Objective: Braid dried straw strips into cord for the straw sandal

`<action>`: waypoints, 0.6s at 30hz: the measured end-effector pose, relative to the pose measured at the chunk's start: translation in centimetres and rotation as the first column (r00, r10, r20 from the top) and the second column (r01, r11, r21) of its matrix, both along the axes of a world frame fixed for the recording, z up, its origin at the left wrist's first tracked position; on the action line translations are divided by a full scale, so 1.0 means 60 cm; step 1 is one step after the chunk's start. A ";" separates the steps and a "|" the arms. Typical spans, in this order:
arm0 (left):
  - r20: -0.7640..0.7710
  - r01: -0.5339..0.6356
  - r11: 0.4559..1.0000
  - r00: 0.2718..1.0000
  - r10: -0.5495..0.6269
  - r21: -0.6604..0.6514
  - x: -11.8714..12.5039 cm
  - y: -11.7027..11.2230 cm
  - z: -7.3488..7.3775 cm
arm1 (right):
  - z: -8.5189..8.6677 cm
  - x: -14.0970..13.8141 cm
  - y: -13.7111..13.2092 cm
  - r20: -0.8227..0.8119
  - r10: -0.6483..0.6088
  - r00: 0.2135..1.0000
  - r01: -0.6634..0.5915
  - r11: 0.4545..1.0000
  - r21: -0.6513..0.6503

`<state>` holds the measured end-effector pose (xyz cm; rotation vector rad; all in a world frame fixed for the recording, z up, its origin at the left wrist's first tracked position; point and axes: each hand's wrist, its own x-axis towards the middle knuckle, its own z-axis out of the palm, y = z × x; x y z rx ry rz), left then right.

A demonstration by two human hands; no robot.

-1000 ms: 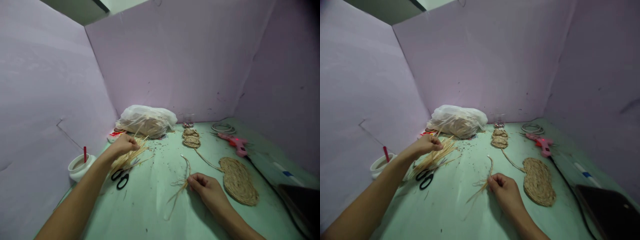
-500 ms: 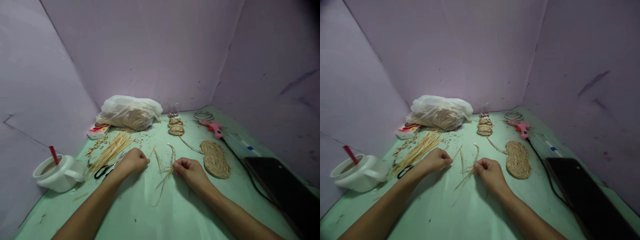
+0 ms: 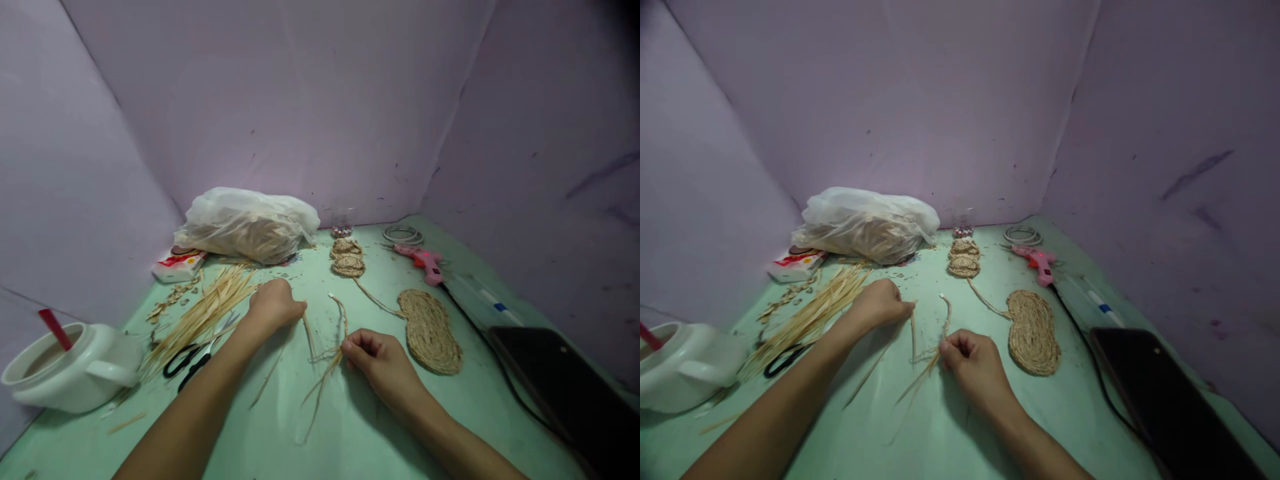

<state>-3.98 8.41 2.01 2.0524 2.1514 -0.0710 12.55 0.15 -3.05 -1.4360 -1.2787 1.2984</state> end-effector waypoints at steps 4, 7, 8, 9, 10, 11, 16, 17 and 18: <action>-0.073 0.005 1.000 0.997 -0.005 0.002 0.008 0.002 -0.015 | 0.003 0.000 0.002 -0.029 -0.002 1.000 0.001 0.999 -0.032; -0.049 -0.016 0.998 0.999 0.019 0.055 0.008 0.001 -0.024 | 0.001 0.002 0.000 -0.043 0.000 0.999 -0.001 0.999 -0.036; -0.019 -0.026 0.998 0.999 0.027 0.064 0.007 -0.001 -0.023 | 0.001 0.003 -0.001 -0.046 -0.001 0.999 -0.001 0.999 -0.039; 0.039 -0.032 0.998 0.999 0.030 0.060 0.007 -0.005 -0.020 | 0.001 0.003 -0.001 -0.047 -0.003 0.999 0.001 0.999 -0.044; 0.134 -0.035 0.999 0.991 0.031 0.032 0.008 -0.012 -0.014 | 0.002 0.004 -0.002 -0.047 -0.007 0.999 0.004 0.999 -0.050; 0.268 -0.033 0.999 0.963 0.036 -0.017 0.008 -0.020 -0.007 | 0.003 0.004 -0.003 -0.050 -0.008 0.999 0.005 0.998 -0.055; 0.822 0.039 0.952 0.517 0.241 -0.303 0.004 -0.074 0.022 | 0.010 0.001 -0.004 -0.092 -0.025 0.995 0.017 0.996 -0.084; 0.842 0.024 0.950 0.471 0.264 -0.311 0.000 -0.078 0.021 | 0.010 0.001 -0.004 -0.092 -0.028 0.995 0.020 0.996 -0.090; 0.847 -0.011 0.953 0.455 0.275 -0.304 -0.004 -0.079 0.017 | 0.011 0.001 -0.004 -0.091 -0.031 0.995 0.022 0.995 -0.093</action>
